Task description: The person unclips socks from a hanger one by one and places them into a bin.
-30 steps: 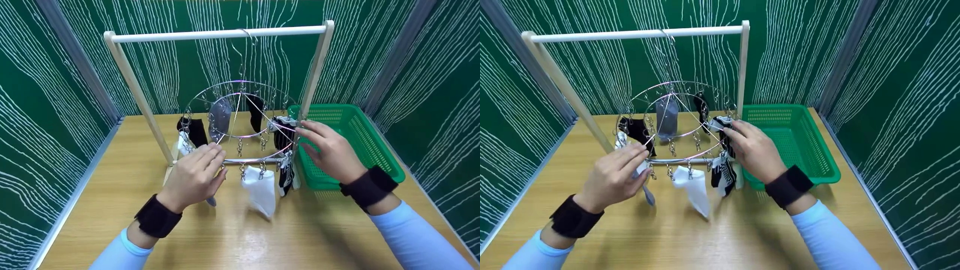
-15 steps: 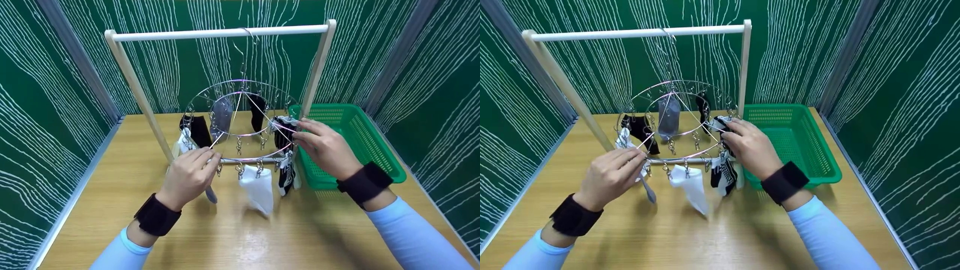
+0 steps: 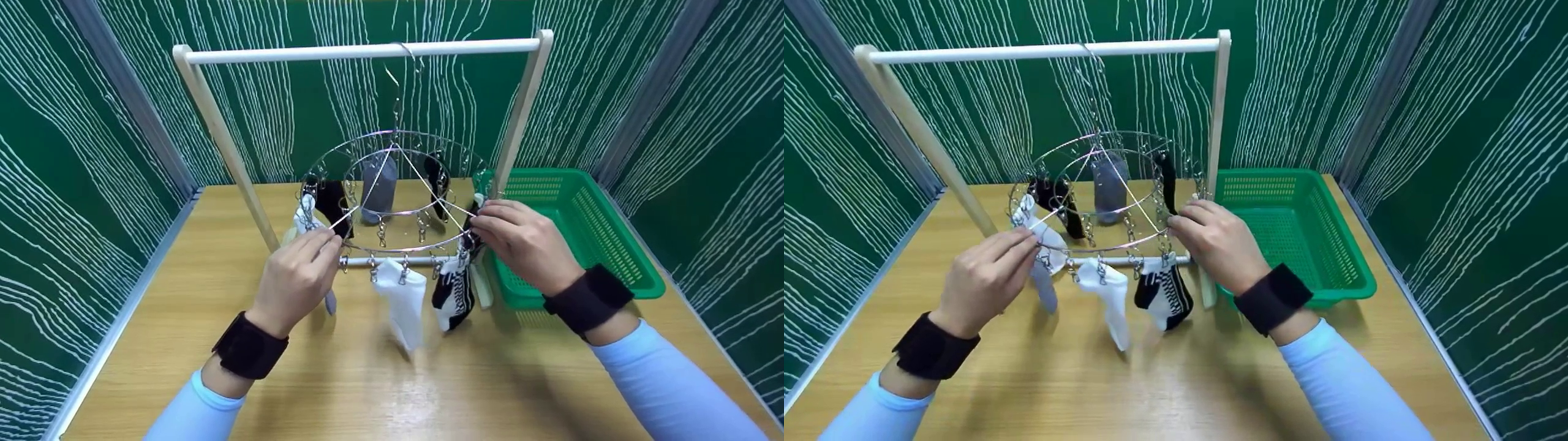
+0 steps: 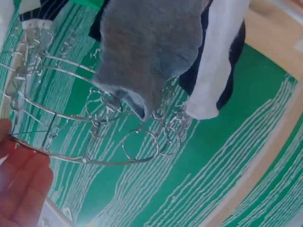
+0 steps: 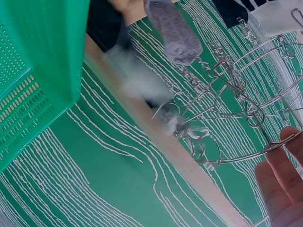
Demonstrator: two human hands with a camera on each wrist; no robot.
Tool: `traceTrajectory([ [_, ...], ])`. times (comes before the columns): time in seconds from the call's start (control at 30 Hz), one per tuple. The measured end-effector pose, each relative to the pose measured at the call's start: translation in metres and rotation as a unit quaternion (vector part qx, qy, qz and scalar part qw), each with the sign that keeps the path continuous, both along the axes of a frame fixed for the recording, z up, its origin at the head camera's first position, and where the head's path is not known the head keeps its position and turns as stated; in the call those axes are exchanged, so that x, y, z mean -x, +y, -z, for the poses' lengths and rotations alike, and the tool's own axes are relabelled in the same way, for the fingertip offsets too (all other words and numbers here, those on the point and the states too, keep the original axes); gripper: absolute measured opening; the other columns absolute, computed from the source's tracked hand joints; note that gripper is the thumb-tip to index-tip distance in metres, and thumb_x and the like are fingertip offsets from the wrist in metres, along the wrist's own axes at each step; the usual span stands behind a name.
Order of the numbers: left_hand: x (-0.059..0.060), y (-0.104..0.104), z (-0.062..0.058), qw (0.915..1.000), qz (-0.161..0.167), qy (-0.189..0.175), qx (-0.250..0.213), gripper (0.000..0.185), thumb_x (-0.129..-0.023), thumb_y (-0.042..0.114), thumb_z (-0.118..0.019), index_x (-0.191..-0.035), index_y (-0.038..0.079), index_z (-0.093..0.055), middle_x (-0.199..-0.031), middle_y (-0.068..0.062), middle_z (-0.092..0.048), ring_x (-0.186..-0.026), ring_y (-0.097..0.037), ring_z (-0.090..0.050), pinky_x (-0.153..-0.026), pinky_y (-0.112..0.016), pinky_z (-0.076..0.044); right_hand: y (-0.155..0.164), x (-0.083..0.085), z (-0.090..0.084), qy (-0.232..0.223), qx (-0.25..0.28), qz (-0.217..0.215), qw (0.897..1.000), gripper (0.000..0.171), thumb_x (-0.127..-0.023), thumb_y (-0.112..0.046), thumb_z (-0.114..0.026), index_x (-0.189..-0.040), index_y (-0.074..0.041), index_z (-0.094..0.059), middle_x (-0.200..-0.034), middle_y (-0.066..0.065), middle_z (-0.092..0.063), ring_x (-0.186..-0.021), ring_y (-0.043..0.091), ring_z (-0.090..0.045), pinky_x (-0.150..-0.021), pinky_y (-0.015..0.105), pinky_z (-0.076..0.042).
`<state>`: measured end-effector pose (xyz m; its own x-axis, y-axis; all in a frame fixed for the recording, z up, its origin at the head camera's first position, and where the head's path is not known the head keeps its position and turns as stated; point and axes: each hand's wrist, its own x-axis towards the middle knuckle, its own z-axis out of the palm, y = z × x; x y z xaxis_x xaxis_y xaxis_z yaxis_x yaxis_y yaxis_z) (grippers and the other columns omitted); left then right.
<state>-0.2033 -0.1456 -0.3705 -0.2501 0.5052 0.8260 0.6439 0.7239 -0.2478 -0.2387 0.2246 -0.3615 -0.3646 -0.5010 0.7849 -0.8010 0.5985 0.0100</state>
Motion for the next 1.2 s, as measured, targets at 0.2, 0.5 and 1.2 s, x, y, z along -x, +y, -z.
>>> traceTrajectory([
  [0.2, -0.008, 0.01, 0.001, 0.9973, 0.017, -0.001, -0.071, 0.017, -0.086, -0.003, -0.082, -0.104, -0.006, -0.08, -0.099, -0.021, -0.081, -0.091, -0.034, -0.078, -0.086, -0.042, -0.067, -0.008, -0.003, -0.002, -0.002, -0.002, -0.001, 1.0, 0.017, -0.088, 0.005, -0.086, -0.105, 0.003, -0.082, -0.104, 0.019, -0.081, -0.105, 0.038, -0.076, -0.093, 0.05, -0.065],
  [0.5, -0.023, 0.04, 0.014, 0.9844, 0.151, -0.028, -0.087, 0.012, -0.087, 0.001, -0.08, -0.098, -0.002, -0.078, -0.093, -0.014, -0.079, -0.083, -0.025, -0.076, -0.079, -0.033, -0.066, -0.013, -0.005, -0.007, -0.003, -0.014, 0.008, 1.0, 0.013, -0.093, 0.001, -0.084, -0.106, 0.001, -0.082, -0.103, 0.018, -0.081, -0.103, 0.036, -0.076, -0.093, 0.047, -0.066],
  [1.2, -0.013, 0.058, 0.027, 0.889, 0.123, -0.413, -0.154, 0.049, -0.104, 0.024, -0.073, -0.137, -0.011, -0.063, -0.134, -0.025, -0.072, -0.125, -0.037, -0.071, -0.111, -0.049, -0.058, -0.014, -0.006, -0.005, -0.004, -0.021, 0.018, 1.0, 0.015, -0.092, 0.002, -0.084, -0.107, 0.002, -0.082, -0.104, 0.019, -0.081, -0.103, 0.037, -0.076, -0.094, 0.049, -0.066],
])
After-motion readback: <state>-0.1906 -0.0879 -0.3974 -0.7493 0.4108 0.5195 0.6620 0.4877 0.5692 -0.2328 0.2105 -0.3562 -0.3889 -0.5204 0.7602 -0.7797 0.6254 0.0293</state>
